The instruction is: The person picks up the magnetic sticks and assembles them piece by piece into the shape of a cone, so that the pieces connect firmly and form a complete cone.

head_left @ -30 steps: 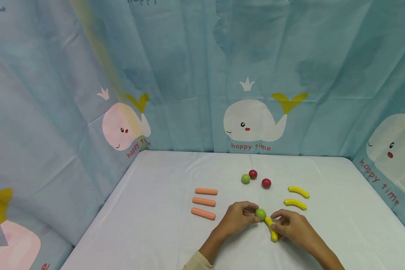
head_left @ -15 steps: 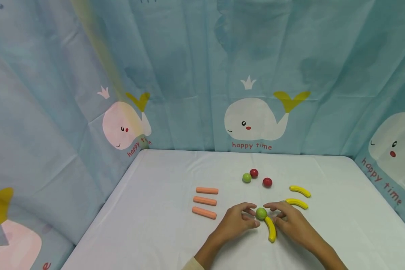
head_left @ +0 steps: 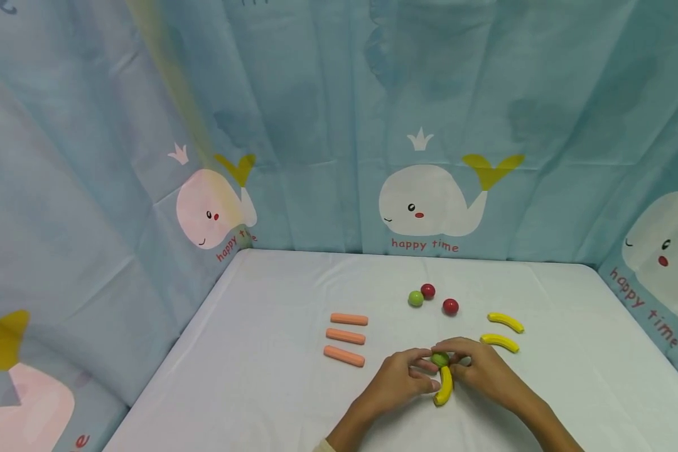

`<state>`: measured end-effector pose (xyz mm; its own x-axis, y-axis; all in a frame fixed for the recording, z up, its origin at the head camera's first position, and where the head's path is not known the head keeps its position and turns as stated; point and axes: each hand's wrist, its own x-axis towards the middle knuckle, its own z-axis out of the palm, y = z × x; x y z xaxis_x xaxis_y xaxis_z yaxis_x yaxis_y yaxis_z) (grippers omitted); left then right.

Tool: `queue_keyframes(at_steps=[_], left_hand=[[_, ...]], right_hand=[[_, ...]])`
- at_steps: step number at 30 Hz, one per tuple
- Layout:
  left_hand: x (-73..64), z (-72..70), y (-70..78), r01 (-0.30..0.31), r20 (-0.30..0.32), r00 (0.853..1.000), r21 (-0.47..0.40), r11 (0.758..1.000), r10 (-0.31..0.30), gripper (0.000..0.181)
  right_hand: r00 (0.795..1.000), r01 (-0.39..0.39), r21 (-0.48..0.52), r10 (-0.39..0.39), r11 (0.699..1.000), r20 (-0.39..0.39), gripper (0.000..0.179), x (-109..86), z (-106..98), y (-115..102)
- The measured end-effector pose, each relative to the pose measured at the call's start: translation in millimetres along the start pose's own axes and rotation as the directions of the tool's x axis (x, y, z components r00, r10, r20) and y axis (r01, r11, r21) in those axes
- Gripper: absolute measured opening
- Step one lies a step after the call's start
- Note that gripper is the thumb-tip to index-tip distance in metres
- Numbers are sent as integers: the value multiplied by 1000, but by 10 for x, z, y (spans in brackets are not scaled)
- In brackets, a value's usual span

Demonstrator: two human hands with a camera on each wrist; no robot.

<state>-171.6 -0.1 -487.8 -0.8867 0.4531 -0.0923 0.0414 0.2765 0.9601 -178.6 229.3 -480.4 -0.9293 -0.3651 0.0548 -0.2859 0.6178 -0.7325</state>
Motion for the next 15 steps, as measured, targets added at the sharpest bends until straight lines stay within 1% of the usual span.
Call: queue_keyframes(at_steps=[4, 9, 12, 15], left_hand=[[7, 7, -13, -11, -3, 1000, -11, 1000, 11, 51], [24, -2, -34, -50, -14, 999, 7, 999, 50, 46], [34, -9, -47, -73, -22, 997, 16, 997, 73, 46], [50, -12, -57, -91, -38, 995, 23, 996, 92, 45]], right_hand=[[999, -47, 5, 47, 999, -14, 33, -17, 1, -13], [997, -69, -27, 67, 997, -48, 31, -51, 1, -16], [992, -113, -40, 110, 993, -65, 33, -62, 2, -26], [981, -180, -28, 177, 983, -77, 34, -70, 5, -46]])
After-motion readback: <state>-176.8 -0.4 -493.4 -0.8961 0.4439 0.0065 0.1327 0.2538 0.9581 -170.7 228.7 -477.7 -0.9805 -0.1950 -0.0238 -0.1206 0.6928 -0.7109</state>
